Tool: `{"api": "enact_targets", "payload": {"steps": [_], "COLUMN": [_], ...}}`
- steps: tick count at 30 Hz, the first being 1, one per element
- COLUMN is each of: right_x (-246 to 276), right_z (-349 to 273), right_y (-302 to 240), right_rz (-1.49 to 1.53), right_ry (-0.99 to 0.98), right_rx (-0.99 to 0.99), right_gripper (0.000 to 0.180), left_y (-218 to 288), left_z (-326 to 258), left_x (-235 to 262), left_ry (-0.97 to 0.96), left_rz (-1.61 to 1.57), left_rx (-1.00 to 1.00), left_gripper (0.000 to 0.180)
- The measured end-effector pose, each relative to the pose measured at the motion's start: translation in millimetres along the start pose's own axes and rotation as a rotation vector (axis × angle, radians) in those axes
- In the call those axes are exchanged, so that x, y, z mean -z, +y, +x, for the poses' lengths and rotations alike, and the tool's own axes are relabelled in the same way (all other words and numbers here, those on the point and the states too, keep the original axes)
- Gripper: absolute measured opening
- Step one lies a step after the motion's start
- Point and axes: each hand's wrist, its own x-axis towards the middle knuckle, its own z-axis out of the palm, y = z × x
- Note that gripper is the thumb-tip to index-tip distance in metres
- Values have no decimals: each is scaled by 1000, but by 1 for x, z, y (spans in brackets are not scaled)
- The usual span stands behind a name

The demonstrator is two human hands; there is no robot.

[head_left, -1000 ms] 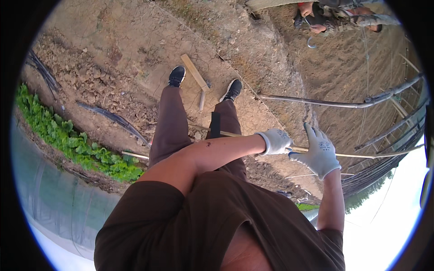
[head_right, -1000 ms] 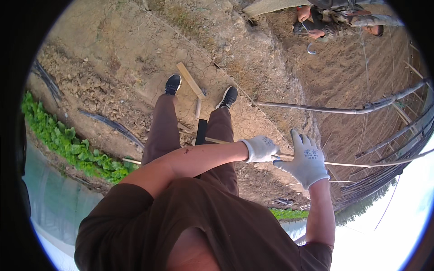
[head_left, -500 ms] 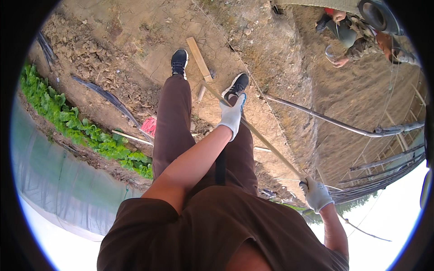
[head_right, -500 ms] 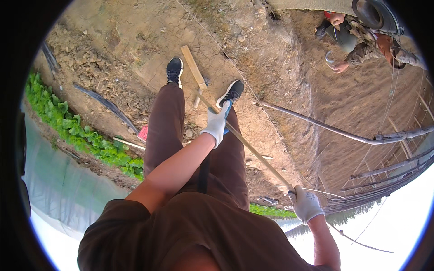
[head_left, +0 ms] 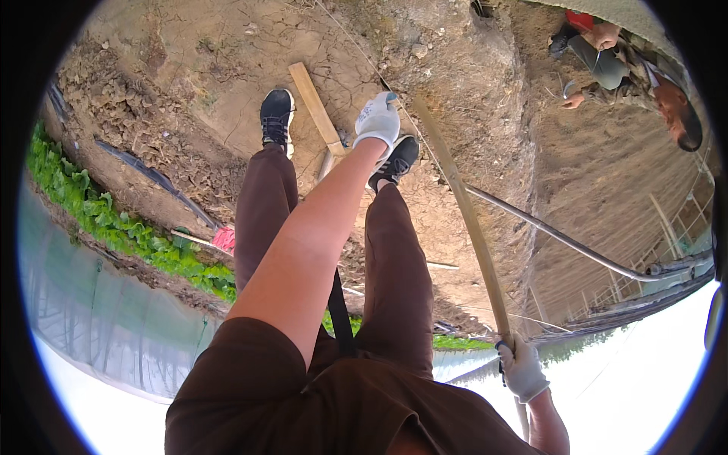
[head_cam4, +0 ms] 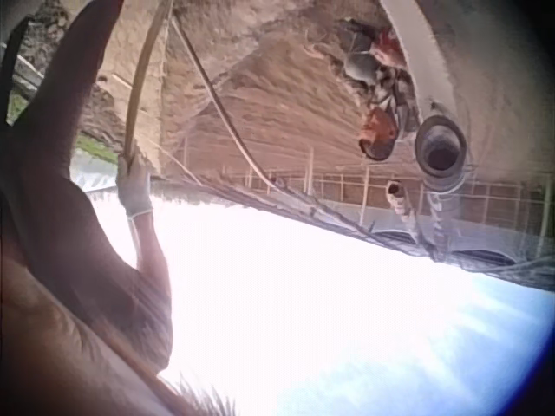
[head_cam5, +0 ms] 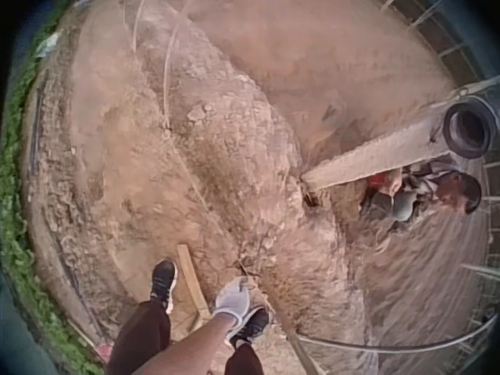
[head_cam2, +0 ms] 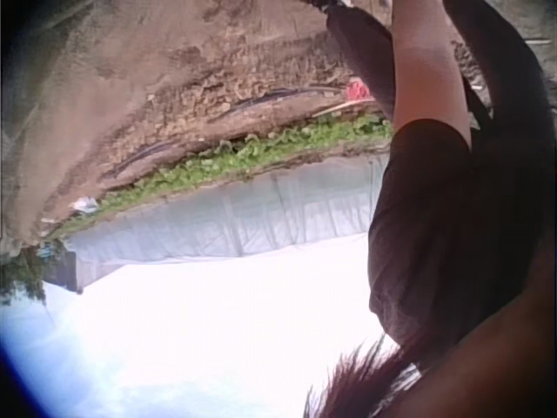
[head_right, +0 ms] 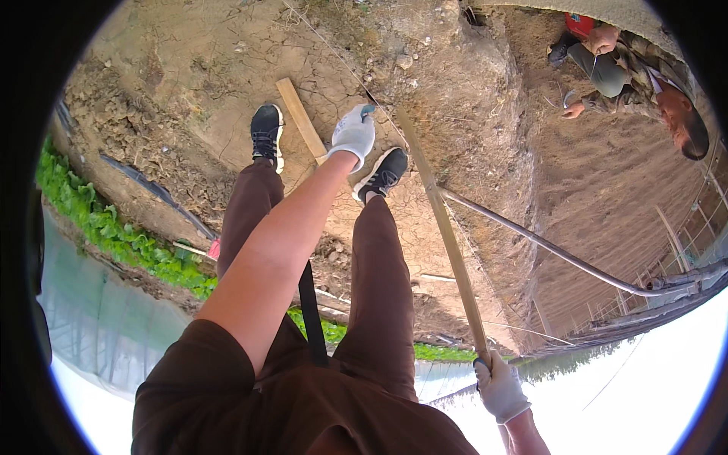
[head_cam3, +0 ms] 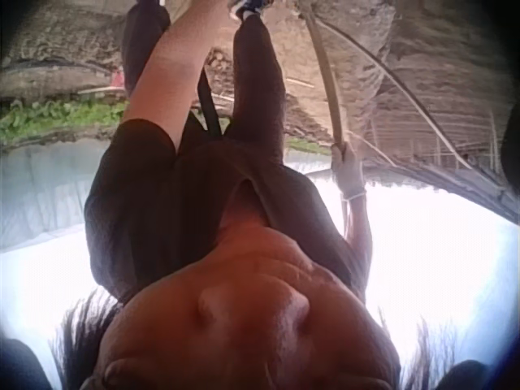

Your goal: The person hammers wooden stakes into the ground to support a greenhouse frame. They use a hammer to drive the stakes and adjust the position of the metal arches. Another person assists by holding the structure steady.

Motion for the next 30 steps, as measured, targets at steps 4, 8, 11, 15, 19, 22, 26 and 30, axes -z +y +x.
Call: {"api": "enact_targets", "payload": {"steps": [4,8,11,15,19,22,26,30], "right_x": [-8,1,2,1,6,8,16,27], "right_z": [38,57,68,74,79,88,102,110], "right_y": [17,14,13,23,5,-9,-30,-40], "right_rz": [-135,-203,-215,-279,-351,-408,-463,-578], "right_ry": [66,98,115,106,52,74,95,141], "right_rx": [46,41,56,71,36,45,42,93], "right_gripper": [24,34,36,34,24,22,21,20], "left_y": [-8,-35,-25,-32,-45,-59,-87,-105], "left_z": [88,149,156,155,152,139,132,135], "left_x": [22,5,-2,-5,0,0,-25,-59], "left_ry": [-11,-107,-241,-183,-215,-205,-221,-380], "left_rz": [583,890,1008,992,929,656,249,-202], "left_rx": [-230,-393,-374,-409,-378,-245,38,276], "left_gripper": [50,55,53,35,32,31,37,49]}}
